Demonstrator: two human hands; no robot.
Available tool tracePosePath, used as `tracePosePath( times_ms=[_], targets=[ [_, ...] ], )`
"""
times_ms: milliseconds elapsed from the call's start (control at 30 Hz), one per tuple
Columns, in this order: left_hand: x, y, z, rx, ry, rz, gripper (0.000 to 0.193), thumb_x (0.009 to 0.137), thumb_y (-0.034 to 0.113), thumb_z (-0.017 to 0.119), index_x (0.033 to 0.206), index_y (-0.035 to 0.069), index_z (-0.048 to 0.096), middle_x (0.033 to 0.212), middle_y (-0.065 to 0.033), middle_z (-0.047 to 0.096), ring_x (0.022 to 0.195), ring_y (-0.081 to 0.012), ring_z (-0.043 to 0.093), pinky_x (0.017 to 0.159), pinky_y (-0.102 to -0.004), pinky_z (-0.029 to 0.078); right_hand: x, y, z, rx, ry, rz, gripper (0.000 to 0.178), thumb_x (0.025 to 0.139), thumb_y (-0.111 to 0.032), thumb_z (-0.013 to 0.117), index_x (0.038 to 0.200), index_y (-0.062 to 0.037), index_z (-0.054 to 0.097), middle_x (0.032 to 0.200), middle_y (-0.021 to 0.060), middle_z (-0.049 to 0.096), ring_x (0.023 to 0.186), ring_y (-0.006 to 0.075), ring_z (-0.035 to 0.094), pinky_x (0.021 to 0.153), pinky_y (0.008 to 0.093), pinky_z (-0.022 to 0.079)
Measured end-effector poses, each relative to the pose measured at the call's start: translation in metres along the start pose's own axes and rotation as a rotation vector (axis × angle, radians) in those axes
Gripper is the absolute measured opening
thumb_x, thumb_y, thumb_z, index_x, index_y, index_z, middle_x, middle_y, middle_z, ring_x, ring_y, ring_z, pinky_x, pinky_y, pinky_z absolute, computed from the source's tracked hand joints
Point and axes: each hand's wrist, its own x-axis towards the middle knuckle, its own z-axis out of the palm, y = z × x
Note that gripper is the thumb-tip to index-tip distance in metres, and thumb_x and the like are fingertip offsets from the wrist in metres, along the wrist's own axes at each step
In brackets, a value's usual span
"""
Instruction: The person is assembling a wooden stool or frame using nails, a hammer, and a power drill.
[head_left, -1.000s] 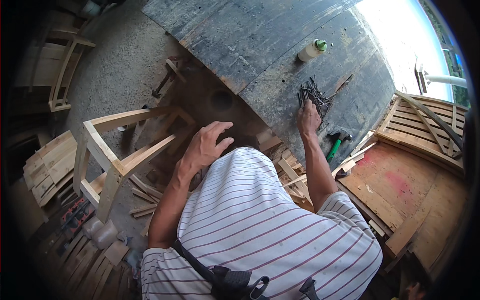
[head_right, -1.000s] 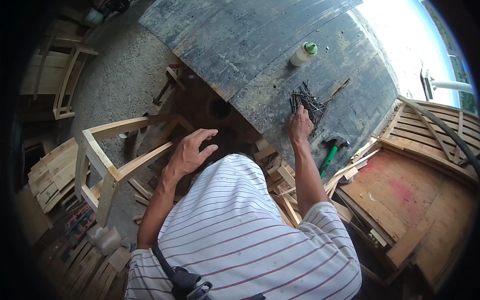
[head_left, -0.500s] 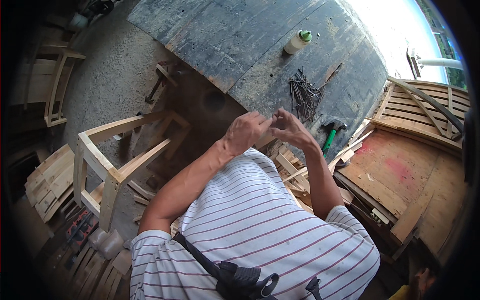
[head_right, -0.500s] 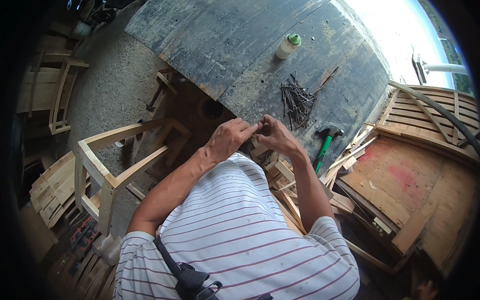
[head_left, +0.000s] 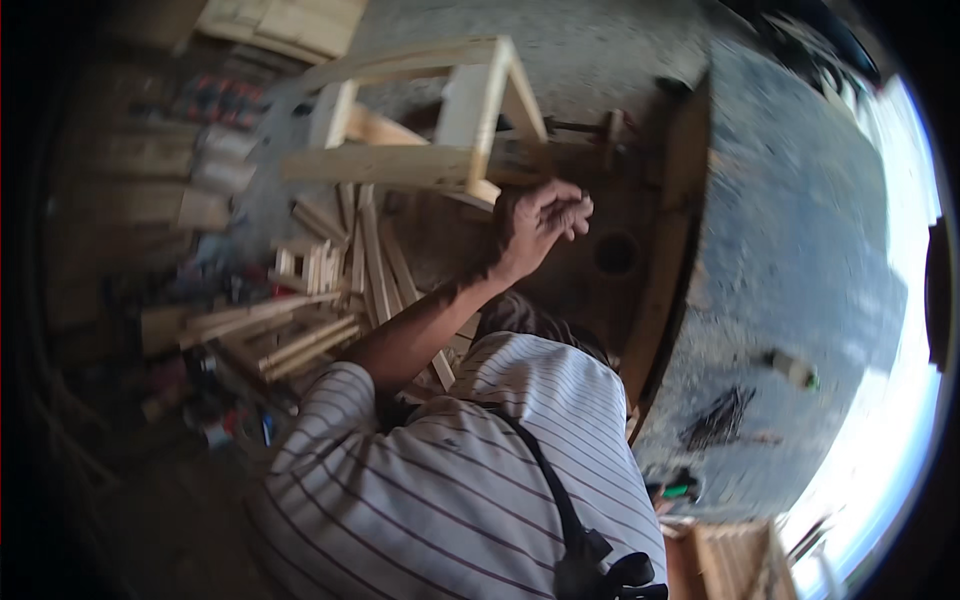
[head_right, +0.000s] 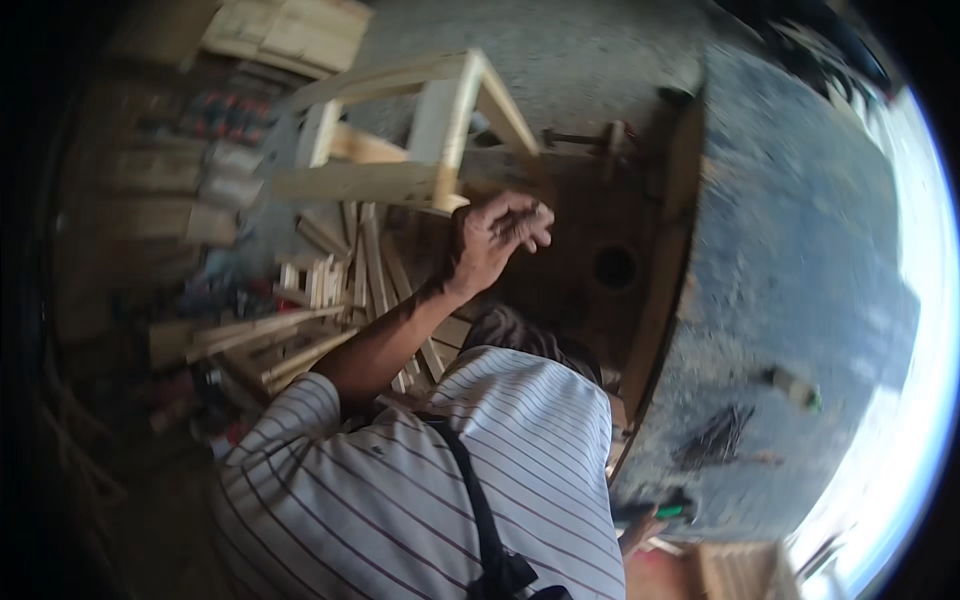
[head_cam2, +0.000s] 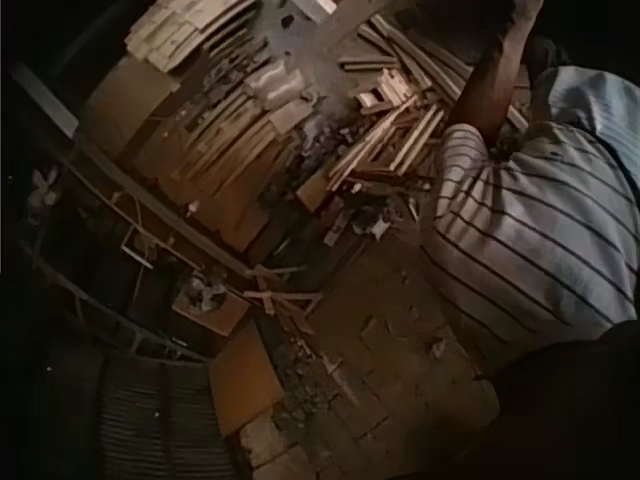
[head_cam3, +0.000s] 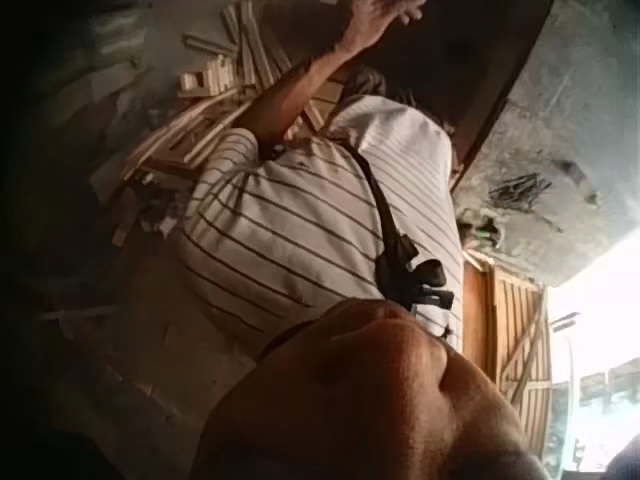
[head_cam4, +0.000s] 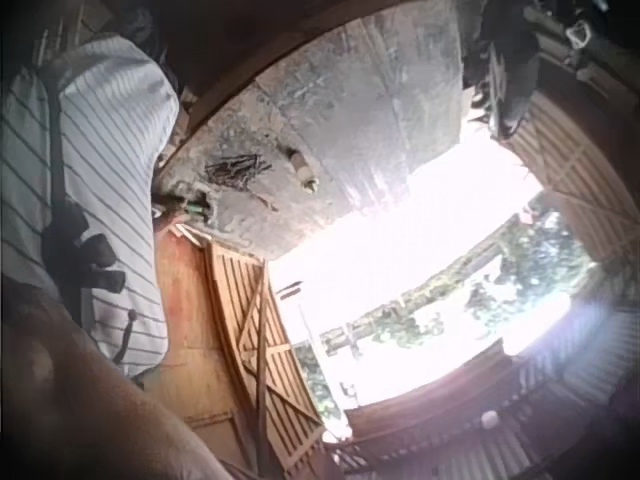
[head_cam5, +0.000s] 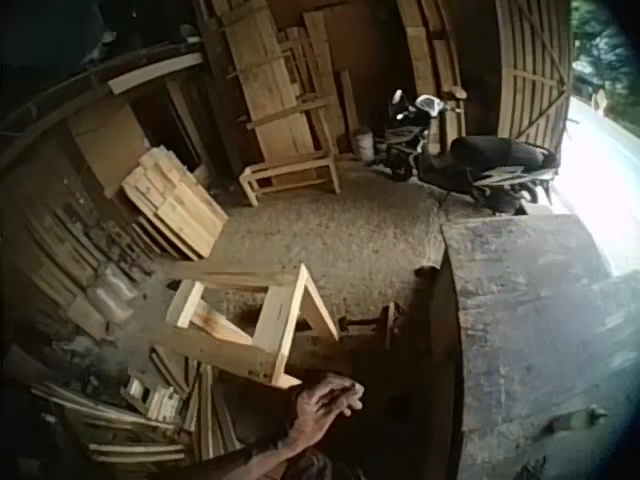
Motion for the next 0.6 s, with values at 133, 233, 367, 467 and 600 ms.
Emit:
tracePosePath(
  times_ms=[133, 233, 367, 467, 600],
  targets=[
    [0.019, 0.007, -0.142, 0.492, 0.643, 0.214, 0.017, 0.093, 0.013, 0.075, 0.103, 0.001, 0.069, 0.089, -0.0045, 0.071, 0.078, -0.0093, 0.066, 0.068, -0.025, 0.053, 0.008, -0.059, -0.002, 0.121, -0.061, -0.005, 0.062, 0.09, -0.032, 0.073, 0.133, 0.005, 0.047, 0.106, 0.0213, 0.057, 0.089, 0.0355, 0.054, 0.075, 0.0438, 0.044],
    [0.021, 0.008, -0.251, 0.36, 1.083, 0.224, 0.022, 0.091, 0.021, 0.078, 0.098, 0.001, 0.072, 0.086, -0.0043, 0.073, 0.078, -0.0091, 0.064, 0.071, -0.0248, 0.051, -0.006, -0.127, -0.014, 0.381, -0.168, 0.02, 0.056, 0.092, -0.03, 0.071, 0.132, 0.0025, 0.048, 0.098, 0.0164, 0.057, 0.079, 0.0289, 0.053, 0.066, 0.0392, 0.043],
    [0.027, -0.014, -0.339, 0.399, 1.121, 0.215, 0.025, 0.089, 0.02, 0.079, 0.099, -0.001, 0.073, 0.088, -0.0049, 0.074, 0.078, -0.008, 0.064, 0.074, -0.023, 0.05, -0.037, -0.245, -0.044, 0.754, -0.372, 0.005, 0.049, 0.095, -0.027, 0.069, 0.131, -0.0008, 0.048, 0.086, 0.01, 0.057, 0.066, 0.0201, 0.052, 0.054, 0.0331, 0.042],
    [0.04, -0.034, -0.362, 0.252, 1.007, 0.097, 0.027, 0.087, 0.016, 0.081, 0.104, -0.004, 0.073, 0.09, -0.0061, 0.075, 0.079, -0.0082, 0.065, 0.075, -0.022, 0.05, -0.062, -0.348, -0.07, 0.936, -0.526, -0.123, 0.043, 0.098, -0.025, 0.067, 0.13, -0.0033, 0.049, 0.078, 0.0051, 0.057, 0.056, 0.0135, 0.051, 0.045, 0.0285, 0.041],
    [0.039, -0.047, -0.365, 0.269, 0.912, 0.088, 0.02, 0.089, 0.008, 0.077, 0.104, -0.005, 0.074, 0.093, -0.0077, 0.076, 0.081, -0.0095, 0.068, 0.076, -0.0216, 0.052, -0.094, -0.478, -0.098, 1.04, -0.825, -0.347, 0.028, 0.101, -0.018, 0.061, 0.124, -0.0056, 0.05, 0.069, -0.0016, 0.047, 0.051, 0.0064, 0.044, 0.041, 0.0252, 0.039]
  ],
)
